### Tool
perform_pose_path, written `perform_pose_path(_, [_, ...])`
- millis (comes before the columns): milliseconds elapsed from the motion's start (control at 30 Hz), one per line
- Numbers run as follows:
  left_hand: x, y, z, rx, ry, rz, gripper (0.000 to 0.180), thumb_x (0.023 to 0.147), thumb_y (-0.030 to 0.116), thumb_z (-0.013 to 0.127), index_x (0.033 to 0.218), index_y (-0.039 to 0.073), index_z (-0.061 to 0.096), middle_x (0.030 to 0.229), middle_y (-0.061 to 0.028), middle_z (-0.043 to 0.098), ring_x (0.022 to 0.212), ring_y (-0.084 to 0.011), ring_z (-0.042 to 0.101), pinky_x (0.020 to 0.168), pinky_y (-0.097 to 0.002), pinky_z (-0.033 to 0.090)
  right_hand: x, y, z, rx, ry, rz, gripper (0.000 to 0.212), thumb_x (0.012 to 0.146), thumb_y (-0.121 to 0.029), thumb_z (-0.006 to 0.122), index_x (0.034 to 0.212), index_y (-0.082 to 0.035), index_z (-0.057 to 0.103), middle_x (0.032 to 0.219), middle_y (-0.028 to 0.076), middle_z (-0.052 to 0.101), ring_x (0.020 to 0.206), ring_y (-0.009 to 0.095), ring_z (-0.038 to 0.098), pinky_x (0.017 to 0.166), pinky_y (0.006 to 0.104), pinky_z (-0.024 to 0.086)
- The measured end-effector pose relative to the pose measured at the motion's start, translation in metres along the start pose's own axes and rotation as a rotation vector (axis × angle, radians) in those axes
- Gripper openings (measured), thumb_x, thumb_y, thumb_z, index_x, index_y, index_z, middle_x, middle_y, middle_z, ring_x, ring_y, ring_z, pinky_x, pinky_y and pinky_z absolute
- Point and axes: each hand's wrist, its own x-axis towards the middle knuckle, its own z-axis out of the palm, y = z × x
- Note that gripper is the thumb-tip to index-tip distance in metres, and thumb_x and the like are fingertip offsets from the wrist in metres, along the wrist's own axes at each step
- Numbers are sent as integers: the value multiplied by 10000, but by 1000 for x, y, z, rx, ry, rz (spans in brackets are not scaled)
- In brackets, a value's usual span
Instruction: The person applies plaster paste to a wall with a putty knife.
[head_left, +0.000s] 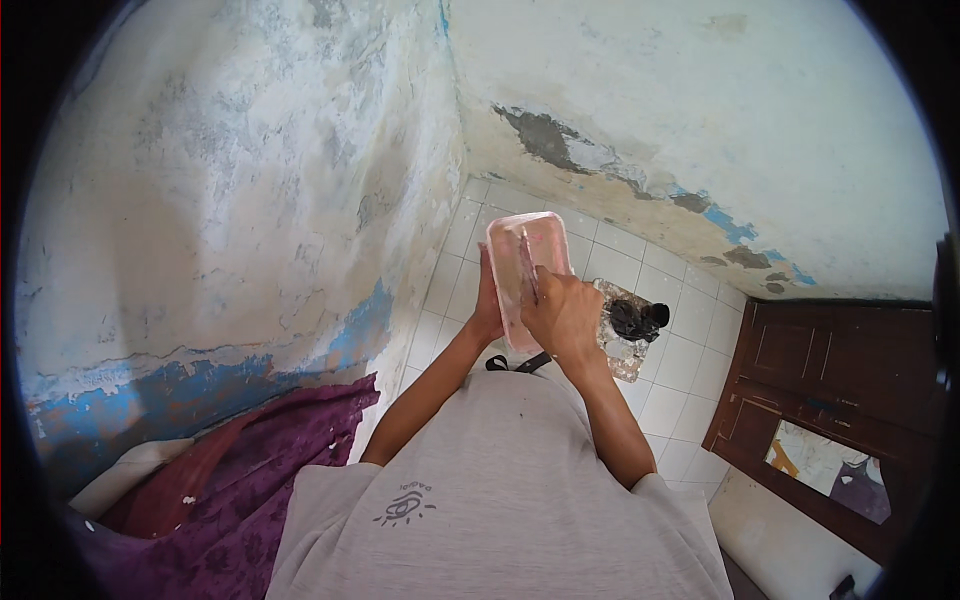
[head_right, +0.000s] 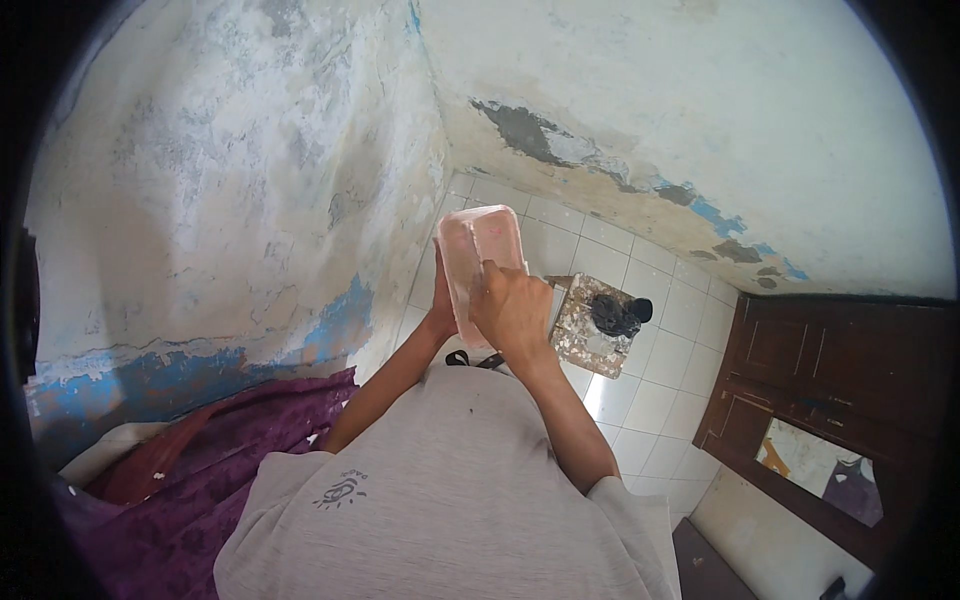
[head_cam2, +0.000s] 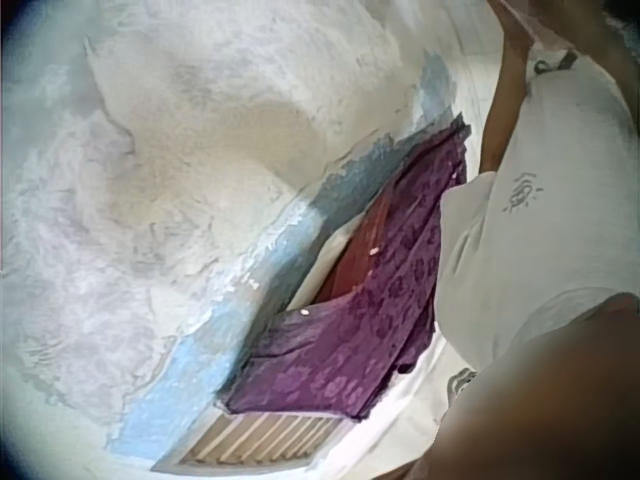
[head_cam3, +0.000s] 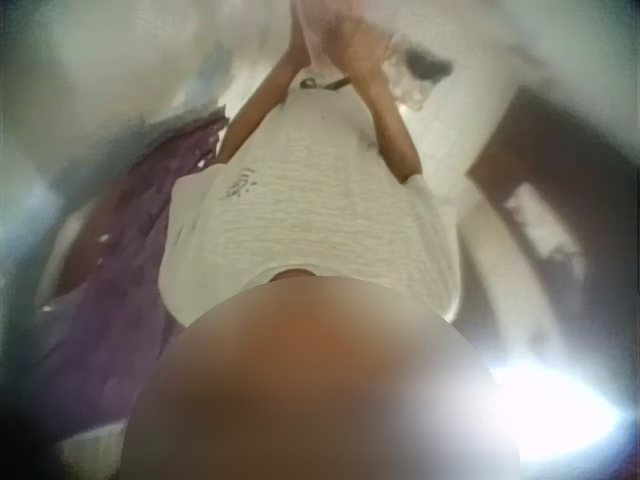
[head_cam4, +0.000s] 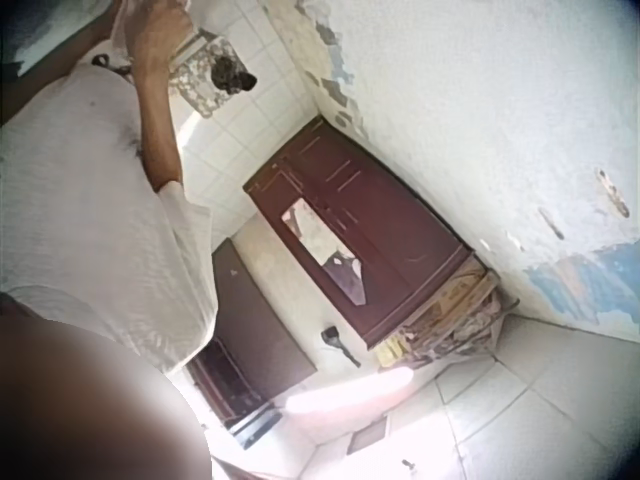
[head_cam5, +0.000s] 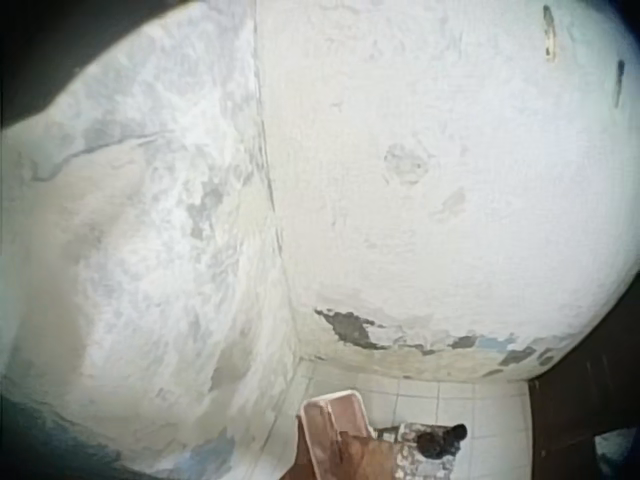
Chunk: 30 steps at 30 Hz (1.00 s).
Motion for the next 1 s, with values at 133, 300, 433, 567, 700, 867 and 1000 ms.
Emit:
perform_pose_path(133, [0, 8, -7, -114, -125, -4, 901, 964, 821, 223, 1582, 175, 341, 1485, -126, 509, 1326, -294, 548, 1130, -488, 453, -15, 1, 4, -14, -47, 50, 202, 830, -232, 708, 767, -43, 676, 658, 191, 669, 616, 388, 682, 575, 502, 533])
perform_pose_path(300, [-5, 2, -1, 37, 80, 37, 929, 950, 838, 234, 1568, 156, 361, 1467, -117, 527, 1304, -292, 568, 1109, -483, 480, -2, -7, 14, 47, 8, -49, 195, 830, -228, 710, 761, -50, 671, 657, 198, 669, 597, 392, 680, 558, 501, 533])
perform_pose_path(433, [-7, 11, -3, 60, 96, 95, 933, 951, 836, 233, 1558, 141, 369, 1463, -131, 526, 1304, -297, 567, 1098, -484, 494, -2, 6, 2, -19, -42, -23, 209, 841, -242, 714, 794, -43, 672, 656, 190, 669, 608, 398, 679, 564, 494, 537])
perform_pose_path(567, [-12, 17, 5, 17, 121, 132, 920, 957, 827, 231, 1564, 149, 362, 1461, -124, 528, 1312, -295, 563, 1095, -486, 501, -13, -10, 0, 123, -136, -182, 162, 879, -184, 688, 876, -22, 674, 749, 182, 679, 667, 405, 673, 596, 499, 533])
perform_pose_path(700, [-11, 14, 2, 21, 104, 141, 911, 937, 846, 264, 1556, 189, 384, 1472, -95, 525, 1314, -301, 558, 1104, -505, 484, 3, 4, -9, 147, 57, -237, 141, 868, -139, 697, 894, -5, 662, 868, 166, 663, 735, 376, 690, 616, 471, 547])
perform_pose_path(867, [2, 21, 5, 26, 137, 98, 902, 954, 829, 232, 1556, 175, 389, 1474, -87, 525, 1316, -273, 562, 1109, -488, 484, 16, 25, -12, 176, 45, -153, 206, 869, -42, 669, 1063, 9, 622, 920, 192, 648, 774, 412, 671, 644, 485, 549])
perform_pose_path(1000, [22, 21, 2, 150, 224, 108, 930, 960, 822, 221, 1579, 139, 344, 1519, -120, 488, 1359, -287, 530, 1139, -489, 460, 19, 30, 10, 269, -4, -166, 274, 873, -21, 655, 1137, 25, 597, 913, 241, 659, 761, 459, 660, 648, 514, 540])
